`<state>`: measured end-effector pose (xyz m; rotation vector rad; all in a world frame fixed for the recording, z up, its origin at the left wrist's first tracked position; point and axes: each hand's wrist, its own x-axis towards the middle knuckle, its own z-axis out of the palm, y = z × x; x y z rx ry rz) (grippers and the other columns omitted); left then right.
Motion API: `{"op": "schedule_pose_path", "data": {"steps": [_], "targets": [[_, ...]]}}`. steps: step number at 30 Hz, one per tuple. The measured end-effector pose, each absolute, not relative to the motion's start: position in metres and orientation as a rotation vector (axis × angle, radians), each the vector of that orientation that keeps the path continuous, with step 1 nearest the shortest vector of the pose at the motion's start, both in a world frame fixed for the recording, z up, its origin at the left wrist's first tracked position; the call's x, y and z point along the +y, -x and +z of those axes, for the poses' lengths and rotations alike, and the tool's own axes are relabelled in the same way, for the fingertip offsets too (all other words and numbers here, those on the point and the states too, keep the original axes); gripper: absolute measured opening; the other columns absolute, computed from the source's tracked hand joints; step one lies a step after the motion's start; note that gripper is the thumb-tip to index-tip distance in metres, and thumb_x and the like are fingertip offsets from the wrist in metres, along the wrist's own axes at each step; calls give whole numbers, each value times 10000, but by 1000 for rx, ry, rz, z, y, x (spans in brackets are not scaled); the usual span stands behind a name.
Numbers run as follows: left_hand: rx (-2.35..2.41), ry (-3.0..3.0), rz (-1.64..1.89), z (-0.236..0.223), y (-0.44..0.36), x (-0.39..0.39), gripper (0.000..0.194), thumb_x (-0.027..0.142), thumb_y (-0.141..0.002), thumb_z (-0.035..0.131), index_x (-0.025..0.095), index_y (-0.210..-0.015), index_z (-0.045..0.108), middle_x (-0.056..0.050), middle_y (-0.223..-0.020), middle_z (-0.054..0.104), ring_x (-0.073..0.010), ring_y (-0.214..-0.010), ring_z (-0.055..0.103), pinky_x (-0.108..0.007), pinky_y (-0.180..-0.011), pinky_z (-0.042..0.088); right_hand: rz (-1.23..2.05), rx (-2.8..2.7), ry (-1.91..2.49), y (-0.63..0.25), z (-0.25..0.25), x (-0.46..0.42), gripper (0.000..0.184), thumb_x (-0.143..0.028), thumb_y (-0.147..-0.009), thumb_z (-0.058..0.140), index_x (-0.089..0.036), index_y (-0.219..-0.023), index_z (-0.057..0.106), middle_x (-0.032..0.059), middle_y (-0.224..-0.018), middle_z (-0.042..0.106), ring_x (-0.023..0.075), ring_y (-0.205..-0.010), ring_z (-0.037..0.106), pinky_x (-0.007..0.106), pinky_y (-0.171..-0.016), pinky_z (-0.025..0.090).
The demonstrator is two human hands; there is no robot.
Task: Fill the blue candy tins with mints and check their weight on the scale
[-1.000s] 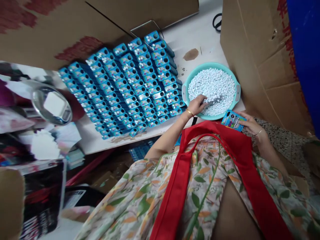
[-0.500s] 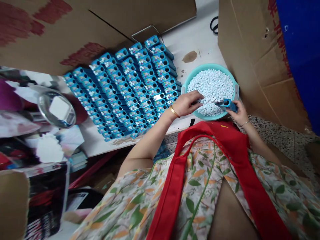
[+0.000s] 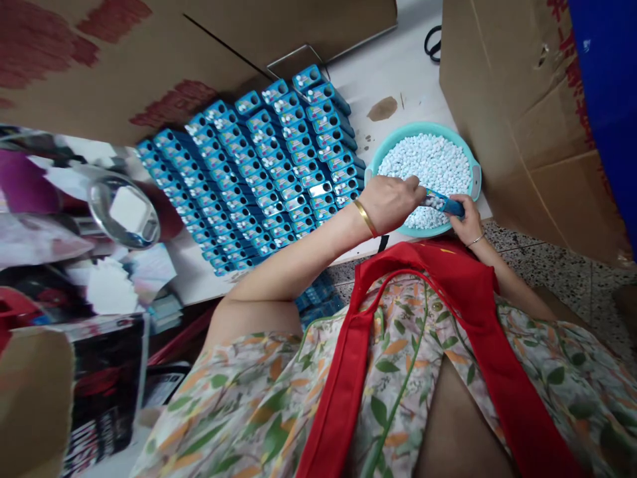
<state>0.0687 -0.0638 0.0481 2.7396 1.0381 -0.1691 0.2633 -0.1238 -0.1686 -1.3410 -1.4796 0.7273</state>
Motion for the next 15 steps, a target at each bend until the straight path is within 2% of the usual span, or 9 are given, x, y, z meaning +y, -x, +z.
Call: {"op": "schedule_pose_path", "data": {"steps": [3, 6, 9, 11, 15], "targets": [[1047, -2797, -125, 41, -55, -60, 302, 336, -1015, 379, 180, -1004, 637, -58, -888, 542, -231, -886, 627, -433, -821, 478, 693, -1473, 1319, -261, -173, -123, 306, -281, -818, 590, -264, -1120, 545, 67, -1166, 645, 262, -1135, 597, 473, -1030, 489], [1202, -2831, -142, 21, -27, -41, 252, 320, -995, 425, 189, -1086, 620, -93, -985, 579, -271, -939, 622, -442, -815, 490, 682, -1419, 1293, -264, -175, -125, 322, -253, -813, 578, -261, -1133, 536, 72, -1216, 633, 259, -1183, 591, 485, -1066, 475], [1432, -2716, -240, -18, -3, -18, 210, 290, -976, 477, 167, -1073, 617, -139, -1044, 605, -304, -979, 622, -437, -827, 493, 714, -1349, 1323, -269, -175, -129, 343, -284, -827, 600, -268, -1161, 522, 73, -1256, 622, 261, -1235, 573, 495, -1108, 449], [1501, -2610, -337, -52, -2, -7, 214, 244, -987, 446, 144, -1066, 618, -157, -1079, 616, -295, -1016, 626, -413, -858, 486, 746, -1303, 1342, -272, -177, -131, 365, -329, -837, 633, -267, -1177, 518, 78, -1265, 619, 261, -1235, 576, 485, -1112, 447], [1417, -2535, -396, -112, -37, -3, 295, 211, -1007, 376, 123, -1202, 579, -162, -1235, 602, -271, -1098, 609, -367, -886, 476, 780, -1254, 1357, -274, -182, -133, 387, -379, -852, 667, -250, -1189, 526, 86, -1268, 611, 250, -1216, 590, 445, -1100, 458]]}}
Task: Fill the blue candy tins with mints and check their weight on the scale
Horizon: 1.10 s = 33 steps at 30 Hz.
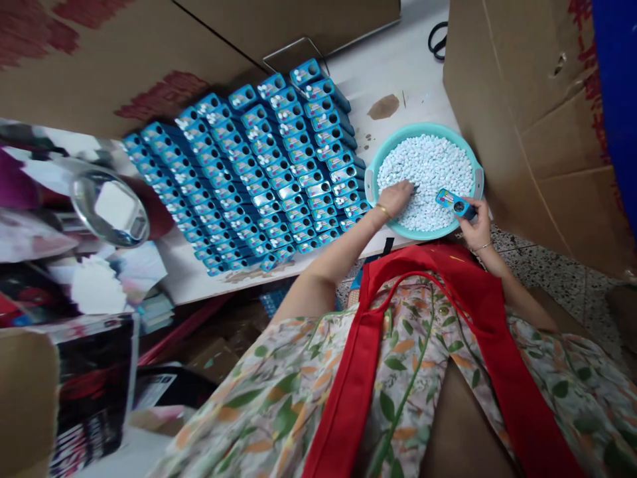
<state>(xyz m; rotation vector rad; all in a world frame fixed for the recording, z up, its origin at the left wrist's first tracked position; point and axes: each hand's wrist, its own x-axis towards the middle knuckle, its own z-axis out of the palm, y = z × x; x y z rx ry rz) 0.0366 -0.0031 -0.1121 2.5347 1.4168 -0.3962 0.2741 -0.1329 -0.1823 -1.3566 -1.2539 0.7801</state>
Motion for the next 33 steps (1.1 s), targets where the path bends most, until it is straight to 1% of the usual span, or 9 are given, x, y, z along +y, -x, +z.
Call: {"op": "schedule_pose_path", "data": {"steps": [3, 7, 10, 15, 20, 24, 26, 30, 33], "targets": [[1355, -2487, -237, -134, -57, -6, 325, 234, -992, 415, 116, -1270, 536, -158, -1310, 574, -262, -1110, 599, -355, -897, 477, 780, -1199, 1374, -274, -188, -133, 420, -399, -848, 696, -232, -1194, 528, 87, -1214, 622, 237, -1151, 616, 420, -1053, 488], [1275, -2399, -64, -129, -41, -9, 326, 285, -967, 466, 120, -1238, 543, -133, -1225, 619, -237, -1080, 602, -340, -939, 472, 717, -1144, 1382, -276, -196, -135, 498, -445, -815, 733, -209, -1199, 521, 68, -1118, 626, 222, -1050, 633, 411, -983, 521], [1163, -2411, 47, -104, -17, -10, 333, 336, -963, 469, 135, -1216, 550, -121, -1141, 636, -221, -993, 612, -343, -894, 490, 662, -1159, 1387, -279, -197, -137, 530, -446, -836, 706, -199, -1261, 509, 80, -1172, 618, 227, -1079, 626, 425, -988, 517], [943, -2576, 164, -38, -1, -20, 322, 378, -983, 450, 150, -1180, 565, -112, -1056, 636, -206, -954, 608, -339, -857, 499, 534, -1282, 1468, -276, -188, -134, 419, -382, -865, 641, -189, -1226, 550, 100, -1157, 644, 261, -1086, 621, 470, -990, 510], [867, -2724, -66, 20, -22, -34, 308, 364, -997, 432, 165, -1180, 580, -91, -1059, 651, -185, -920, 629, -293, -778, 487, 463, -1429, 1416, -265, -178, -121, 387, -213, -817, 564, -196, -1204, 561, 104, -1175, 638, 275, -1126, 602, 473, -1005, 504], [970, -2830, -428, 45, -52, -45, 268, 302, -972, 460, 161, -1140, 615, -105, -1100, 658, -200, -868, 651, -299, -678, 468, 410, -1455, 1344, -257, -177, -115, 412, -161, -773, 540, -205, -1181, 561, 93, -1178, 645, 267, -1125, 605, 461, -1004, 512], [1043, -2886, -539, 53, -67, -55, 251, 267, -973, 450, 150, -1104, 630, -114, -1072, 660, -212, -840, 658, -308, -654, 465, 402, -1460, 1328, -254, -179, -114, 411, -159, -765, 530, -206, -1172, 558, 91, -1182, 646, 265, -1138, 604, 461, -1014, 509], [1076, -2994, -561, 65, -87, -77, 285, 185, -999, 364, 147, -1042, 643, -101, -949, 656, -193, -801, 650, -302, -651, 466, 457, -1479, 1349, -250, -183, -114, 398, -186, -778, 521, -219, -1174, 542, 85, -1196, 641, 257, -1159, 601, 466, -1040, 498], [1098, -3015, -460, 68, -83, -82, 313, 182, -1010, 331, 159, -1031, 643, -108, -930, 648, -199, -830, 642, -323, -682, 482, 456, -1453, 1340, -249, -185, -116, 397, -192, -784, 520, -223, -1179, 536, 88, -1207, 638, 256, -1167, 599, 469, -1041, 497]]}}
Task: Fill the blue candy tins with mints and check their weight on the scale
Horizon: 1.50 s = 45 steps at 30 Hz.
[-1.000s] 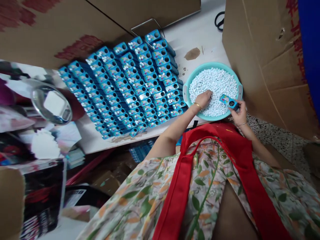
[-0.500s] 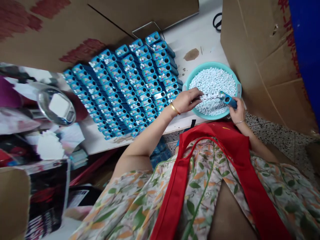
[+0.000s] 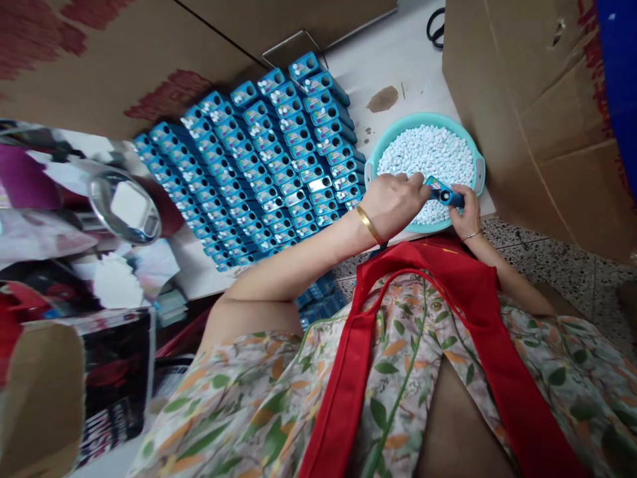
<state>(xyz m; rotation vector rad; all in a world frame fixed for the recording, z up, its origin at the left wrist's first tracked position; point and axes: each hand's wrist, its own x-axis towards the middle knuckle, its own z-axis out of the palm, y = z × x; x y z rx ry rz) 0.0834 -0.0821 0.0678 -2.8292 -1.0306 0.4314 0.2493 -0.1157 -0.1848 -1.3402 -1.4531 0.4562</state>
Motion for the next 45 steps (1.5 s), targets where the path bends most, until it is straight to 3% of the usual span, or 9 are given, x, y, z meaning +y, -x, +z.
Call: {"op": "schedule_pose_path", "data": {"steps": [4, 10, 14, 17, 23, 28, 33, 38, 45], "targets": [[-1312, 2716, 416, 43, -47, -58, 261, 220, -991, 392, 168, -1129, 608, -143, -1080, 634, -257, -932, 645, -373, -742, 496, 486, -1380, 1334, -255, -184, -121, 400, -240, -817, 545, -228, -1217, 517, 90, -1231, 627, 260, -1180, 601, 468, -1043, 495], [-1593, 2745, 729, -66, -20, -23, 325, 216, -994, 343, 130, -1224, 556, -183, -1245, 590, -317, -1092, 623, -395, -821, 490, 569, -1178, 1432, -268, -190, -128, 465, -455, -870, 643, -192, -1230, 512, 103, -1187, 617, 251, -1149, 612, 457, -1040, 496], [-1704, 2968, 466, -129, -54, -21, 380, 242, -982, 382, 128, -1329, 491, -174, -1378, 527, -297, -1174, 588, -383, -909, 480, 651, -1107, 1489, -272, -200, -126, 568, -520, -841, 685, -161, -1240, 497, 117, -1169, 595, 249, -1162, 597, 449, -1051, 490], [-1716, 3080, 266, -147, -67, -21, 398, 209, -942, 421, 125, -1325, 492, -157, -1362, 554, -279, -1197, 575, -368, -977, 456, 651, -1089, 1473, -274, -203, -123, 588, -527, -832, 696, -159, -1240, 488, 115, -1161, 591, 244, -1153, 596, 447, -1051, 486], [-1633, 3227, 38, -107, -26, -27, 377, 339, -952, 451, 116, -1246, 527, -150, -1194, 631, -230, -1032, 617, -335, -916, 475, 564, -1099, 1452, -279, -200, -126, 523, -508, -844, 663, -177, -1207, 482, 102, -1119, 599, 236, -1064, 619, 454, -998, 508], [-1349, 3267, -55, -41, -5, -39, 350, 372, -970, 429, 138, -1206, 538, -131, -1107, 636, -218, -995, 604, -333, -891, 481, 492, -1273, 1428, -277, -189, -127, 409, -339, -849, 586, -188, -1221, 504, 111, -1179, 599, 263, -1139, 591, 492, -1029, 481], [-1155, 3202, 193, 15, -29, -49, 329, 354, -980, 424, 143, -1189, 567, -125, -1092, 644, -224, -970, 635, -320, -796, 489, 428, -1438, 1388, -264, -178, -118, 424, -170, -757, 502, -197, -1180, 533, 114, -1202, 607, 268, -1176, 573, 486, -1062, 468], [-1164, 2932, 580, 51, -69, -62, 276, 279, -968, 440, 139, -1128, 617, -135, -1114, 648, -243, -895, 666, -327, -693, 470, 440, -1496, 1357, -253, -180, -112, 436, -148, -743, 483, -196, -1174, 525, 115, -1211, 608, 271, -1185, 566, 498, -1070, 464], [-1181, 2885, 469, 60, -88, -79, 330, 196, -1000, 330, 160, -1032, 657, -119, -957, 642, -233, -858, 655, -378, -732, 488, 447, -1494, 1362, -249, -186, -111, 391, -189, -777, 485, -224, -1165, 508, 100, -1218, 613, 260, -1192, 569, 495, -1070, 465]]}}
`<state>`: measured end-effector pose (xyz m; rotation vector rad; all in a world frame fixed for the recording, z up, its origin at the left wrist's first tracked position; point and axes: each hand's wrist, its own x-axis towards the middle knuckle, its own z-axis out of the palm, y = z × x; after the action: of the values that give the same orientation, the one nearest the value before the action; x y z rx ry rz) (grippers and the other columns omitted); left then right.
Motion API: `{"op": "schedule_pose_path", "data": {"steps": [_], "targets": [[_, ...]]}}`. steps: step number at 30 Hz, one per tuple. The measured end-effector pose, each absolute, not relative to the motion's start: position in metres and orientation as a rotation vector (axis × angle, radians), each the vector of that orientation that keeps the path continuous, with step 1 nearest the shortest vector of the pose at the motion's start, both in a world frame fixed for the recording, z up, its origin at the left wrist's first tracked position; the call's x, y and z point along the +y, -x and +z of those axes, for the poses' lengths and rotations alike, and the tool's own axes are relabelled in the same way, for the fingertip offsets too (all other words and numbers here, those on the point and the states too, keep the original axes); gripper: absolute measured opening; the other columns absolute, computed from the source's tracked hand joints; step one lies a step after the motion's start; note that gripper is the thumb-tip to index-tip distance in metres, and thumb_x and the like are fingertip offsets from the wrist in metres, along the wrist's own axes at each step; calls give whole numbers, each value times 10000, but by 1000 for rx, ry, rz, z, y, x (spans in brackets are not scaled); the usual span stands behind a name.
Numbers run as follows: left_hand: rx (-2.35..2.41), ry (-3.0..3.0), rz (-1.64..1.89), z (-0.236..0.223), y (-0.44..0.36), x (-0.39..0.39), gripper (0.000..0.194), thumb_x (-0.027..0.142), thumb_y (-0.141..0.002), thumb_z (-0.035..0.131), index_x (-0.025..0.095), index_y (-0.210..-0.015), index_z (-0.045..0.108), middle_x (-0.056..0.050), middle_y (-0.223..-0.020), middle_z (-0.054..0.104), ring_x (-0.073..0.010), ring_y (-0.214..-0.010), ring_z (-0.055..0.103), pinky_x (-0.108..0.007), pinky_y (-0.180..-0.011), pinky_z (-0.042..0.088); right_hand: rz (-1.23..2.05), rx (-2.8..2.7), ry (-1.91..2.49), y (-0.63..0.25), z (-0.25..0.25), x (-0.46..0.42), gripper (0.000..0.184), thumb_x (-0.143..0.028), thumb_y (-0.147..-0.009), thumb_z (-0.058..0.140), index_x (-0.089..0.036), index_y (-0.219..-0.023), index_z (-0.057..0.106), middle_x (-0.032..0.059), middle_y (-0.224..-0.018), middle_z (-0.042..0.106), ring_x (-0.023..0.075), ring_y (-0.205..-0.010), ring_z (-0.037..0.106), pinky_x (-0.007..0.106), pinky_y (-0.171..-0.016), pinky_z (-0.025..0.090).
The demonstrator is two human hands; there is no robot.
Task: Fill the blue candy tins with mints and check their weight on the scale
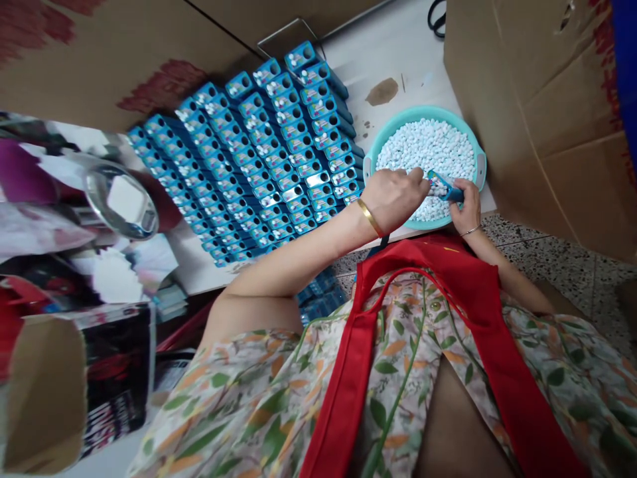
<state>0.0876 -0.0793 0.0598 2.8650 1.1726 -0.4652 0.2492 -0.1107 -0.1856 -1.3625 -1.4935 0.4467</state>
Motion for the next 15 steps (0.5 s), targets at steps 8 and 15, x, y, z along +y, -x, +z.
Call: {"op": "schedule_pose_path", "data": {"steps": [8, 15], "targets": [[1203, -2883, -250, 32, -35, -52, 318, 311, -990, 349, 244, -1143, 620, -114, -992, 647, -263, -914, 600, -442, -790, 498, 459, -1443, 1314, -253, -190, -112, 426, -173, -764, 493, -222, -1188, 496, 102, -1230, 599, 263, -1195, 570, 497, -1058, 470], [1488, -2701, -283, -65, -2, 14, 303, 175, -961, 335, 154, -1078, 614, -178, -1076, 648, -282, -975, 602, -424, -834, 453, 450, -1325, 1277, -265, -184, -121, 382, -248, -857, 554, -218, -1234, 502, 100, -1252, 602, 246, -1201, 586, 475, -1053, 480]]}}
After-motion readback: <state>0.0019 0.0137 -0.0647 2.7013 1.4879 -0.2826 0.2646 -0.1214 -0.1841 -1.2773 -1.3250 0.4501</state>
